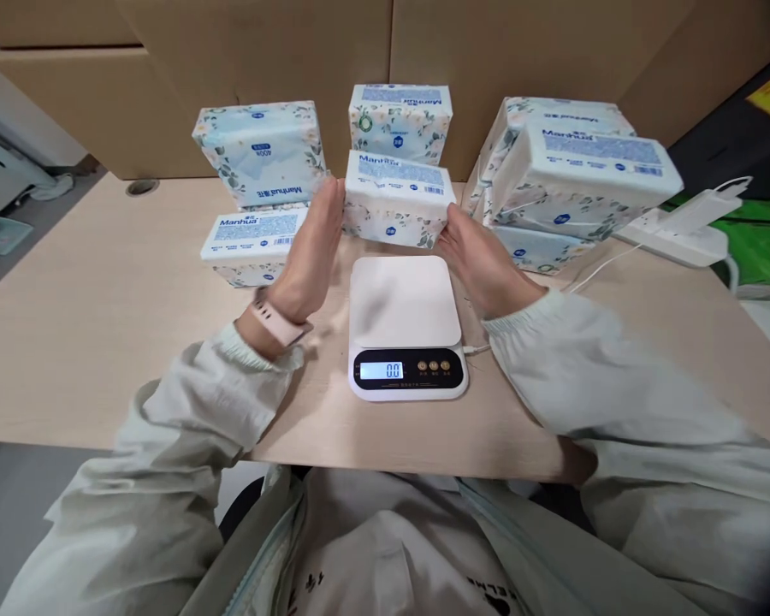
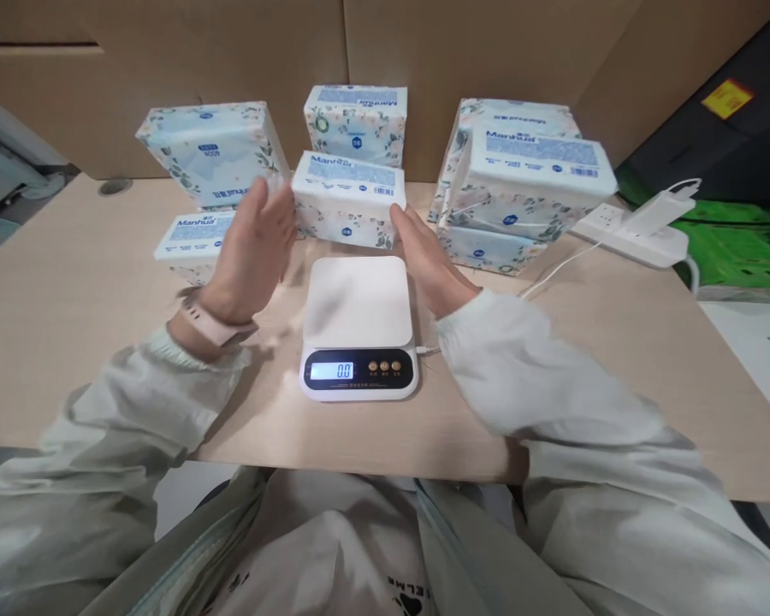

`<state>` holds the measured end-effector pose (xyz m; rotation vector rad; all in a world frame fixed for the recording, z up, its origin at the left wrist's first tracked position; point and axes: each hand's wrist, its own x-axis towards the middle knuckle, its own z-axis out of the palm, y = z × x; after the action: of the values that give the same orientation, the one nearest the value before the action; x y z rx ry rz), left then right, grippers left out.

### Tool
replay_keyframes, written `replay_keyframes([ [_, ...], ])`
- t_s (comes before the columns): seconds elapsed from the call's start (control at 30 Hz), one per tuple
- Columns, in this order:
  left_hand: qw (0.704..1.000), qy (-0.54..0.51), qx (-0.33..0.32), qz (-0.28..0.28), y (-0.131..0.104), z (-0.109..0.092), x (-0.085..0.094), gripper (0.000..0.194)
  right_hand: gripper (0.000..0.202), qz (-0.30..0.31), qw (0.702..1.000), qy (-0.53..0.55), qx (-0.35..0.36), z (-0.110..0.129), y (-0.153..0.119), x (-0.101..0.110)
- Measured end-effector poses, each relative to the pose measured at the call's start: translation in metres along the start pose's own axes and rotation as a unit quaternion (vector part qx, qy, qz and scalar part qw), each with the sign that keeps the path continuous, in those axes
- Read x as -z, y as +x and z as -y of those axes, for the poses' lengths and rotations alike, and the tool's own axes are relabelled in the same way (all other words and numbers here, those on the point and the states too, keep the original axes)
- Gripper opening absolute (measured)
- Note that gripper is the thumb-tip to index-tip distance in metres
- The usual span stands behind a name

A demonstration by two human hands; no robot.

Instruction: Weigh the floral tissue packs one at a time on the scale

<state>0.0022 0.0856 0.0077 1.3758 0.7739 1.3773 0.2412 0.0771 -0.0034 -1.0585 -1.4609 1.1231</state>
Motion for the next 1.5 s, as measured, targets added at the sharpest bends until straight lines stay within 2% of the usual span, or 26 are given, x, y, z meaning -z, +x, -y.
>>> replay_keyframes([
  [0.07,0.999,0.002,0.034,0.035,-0.033,-0.032,-0.004,0.067,0.054,0.025,0.999,-0.013,0.039,0.03,-0.036,-0.001],
  [0.1,0.998,0.003,0.042,0.054,-0.051,-0.046,-0.007,0.064,0.052,0.027,0.999,-0.019,0.041,0.042,-0.054,-0.001],
  [0.17,0.997,-0.005,0.057,0.056,-0.085,-0.064,-0.013,0.056,0.053,0.024,0.998,-0.046,0.026,0.059,-0.088,0.0],
  [0.23,0.996,-0.013,0.071,0.044,-0.113,-0.068,-0.017,0.052,0.057,0.007,0.998,-0.069,0.01,0.063,-0.115,-0.001],
  [0.37,0.997,0.004,0.061,0.039,-0.14,-0.049,-0.015,0.051,0.056,-0.011,0.998,-0.062,0.01,0.04,-0.145,-0.006],
  [0.43,0.998,0.025,0.045,0.032,-0.143,-0.038,-0.01,0.052,0.052,-0.034,0.997,-0.058,0.029,0.023,-0.15,-0.008],
  [0.53,0.999,0.048,0.018,0.009,-0.141,-0.029,-0.003,0.056,0.045,-0.109,0.99,-0.052,0.076,0.005,-0.15,-0.007],
  [0.63,0.999,0.043,0.017,-0.019,-0.138,-0.025,0.003,0.058,0.041,-0.181,0.978,-0.037,0.093,-0.002,-0.147,-0.005],
  [0.73,0.998,0.031,0.04,-0.03,-0.135,-0.025,0.007,0.059,0.037,-0.213,0.973,-0.03,0.082,-0.002,-0.146,-0.004],
  [1.0,0.999,0.023,0.026,-0.015,-0.137,-0.032,0.005,0.055,0.031,-0.229,0.967,-0.088,0.06,0.003,-0.149,-0.003],
  [1.17,0.999,0.017,0.03,-0.014,-0.137,-0.033,0.004,0.055,0.029,-0.24,0.963,-0.097,0.078,0.003,-0.147,-0.004],
  [1.33,1.0,0.022,0.003,0.002,-0.137,-0.027,0.009,0.059,0.027,-0.245,0.961,-0.097,0.089,0.0,-0.147,-0.002],
  [1.5,0.998,0.043,-0.024,0.042,-0.136,-0.019,0.017,0.064,0.027,-0.234,0.961,-0.097,0.107,-0.002,-0.147,0.0],
])
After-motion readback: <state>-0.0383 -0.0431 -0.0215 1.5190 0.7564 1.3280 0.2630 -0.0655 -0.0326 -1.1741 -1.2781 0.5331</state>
